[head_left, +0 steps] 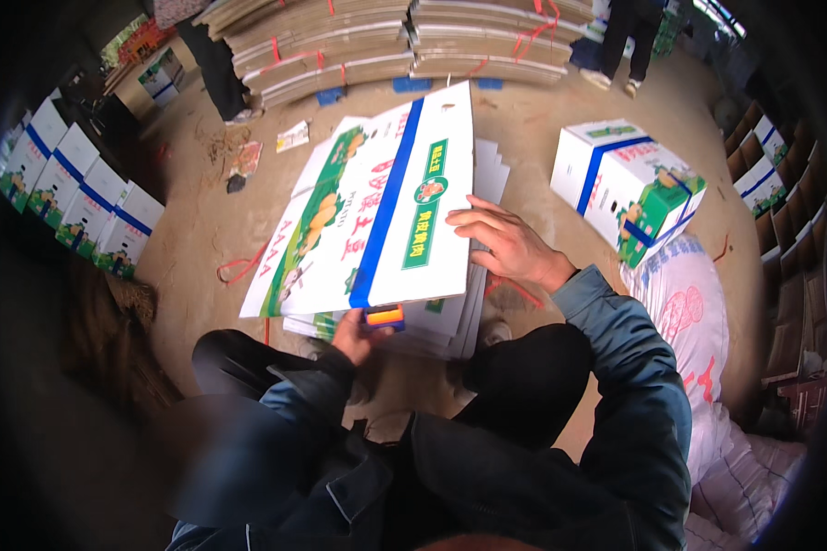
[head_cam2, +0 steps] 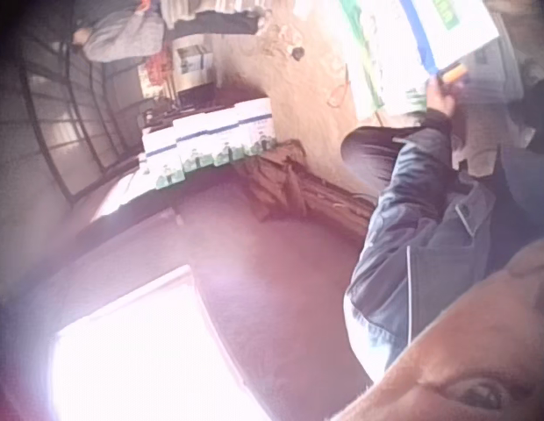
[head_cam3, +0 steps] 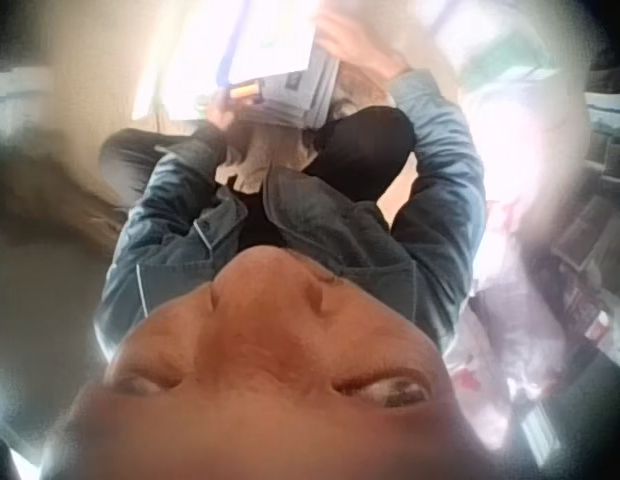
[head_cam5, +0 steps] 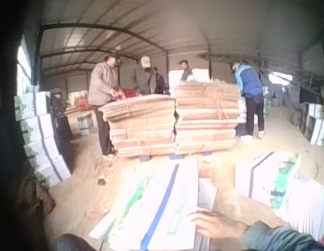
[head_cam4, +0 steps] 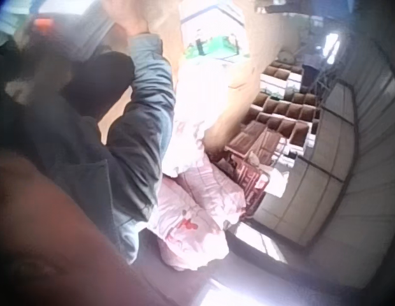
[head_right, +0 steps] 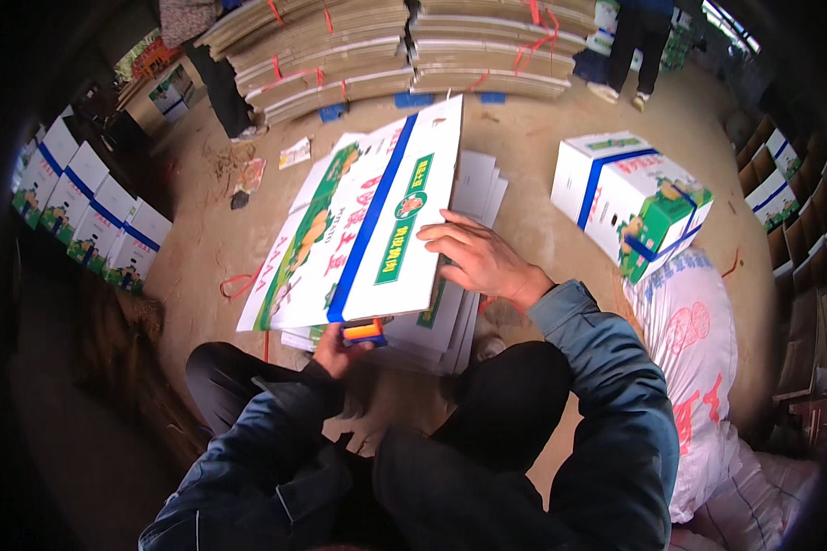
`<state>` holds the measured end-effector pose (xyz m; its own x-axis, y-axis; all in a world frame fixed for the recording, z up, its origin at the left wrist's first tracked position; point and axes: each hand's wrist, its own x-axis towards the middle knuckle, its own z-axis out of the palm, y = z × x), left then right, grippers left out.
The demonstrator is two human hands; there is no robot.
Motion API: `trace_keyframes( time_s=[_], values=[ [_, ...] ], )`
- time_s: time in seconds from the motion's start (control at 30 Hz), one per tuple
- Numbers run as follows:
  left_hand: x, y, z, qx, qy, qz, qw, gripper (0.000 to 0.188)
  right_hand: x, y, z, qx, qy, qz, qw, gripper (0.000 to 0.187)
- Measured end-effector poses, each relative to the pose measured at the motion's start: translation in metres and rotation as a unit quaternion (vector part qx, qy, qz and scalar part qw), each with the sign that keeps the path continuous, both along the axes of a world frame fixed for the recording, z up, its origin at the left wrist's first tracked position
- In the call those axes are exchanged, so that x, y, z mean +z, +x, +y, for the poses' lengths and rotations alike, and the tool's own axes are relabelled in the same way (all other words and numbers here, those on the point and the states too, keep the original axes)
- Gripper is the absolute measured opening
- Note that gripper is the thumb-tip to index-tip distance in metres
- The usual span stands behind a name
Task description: The person assembles flat cardboard boxes by folding and taping the edges with a handheld tape dispenser. They repeatedly fold the flaps, apply blue tape to seal the seams, and stack the finished boxes nearby.
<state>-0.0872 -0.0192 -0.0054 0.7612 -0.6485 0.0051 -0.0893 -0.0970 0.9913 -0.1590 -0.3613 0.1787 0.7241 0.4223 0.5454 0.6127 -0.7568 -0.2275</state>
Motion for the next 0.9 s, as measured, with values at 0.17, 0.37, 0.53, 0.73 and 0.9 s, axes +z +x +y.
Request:
trace_keyframes(
  time_s=[0.17, 0.37, 0.53, 0.73, 0.9],
  values=[
    [0.102, -0.023, 0.017, 0.046, -0.066, -0.054, 0.995, 0.063, 0.080, -0.009, 0.029, 0.026, 0.029, -0.085, 0.996, 0.030],
    [0.258, -0.027, 0.092, 0.000, -0.167, -0.096, 0.981, 0.087, 0.160, -0.020, 0.103, 0.026, 0.188, -0.180, 0.965, 0.031],
    [0.348, -0.039, 0.083, 0.054, -0.316, -0.132, 0.938, 0.095, 0.210, -0.052, 0.123, -0.075, 0.272, -0.234, 0.930, 0.037],
    [0.413, 0.032, -0.024, -0.026, -0.343, -0.025, 0.939, 0.047, 0.236, -0.013, 0.077, -0.168, 0.400, -0.298, 0.850, 0.029],
    [0.386, 0.065, -0.138, -0.073, -0.205, -0.147, 0.965, 0.051, 0.163, -0.019, -0.024, -0.181, 0.579, -0.099, 0.789, 0.050]
  ],
)
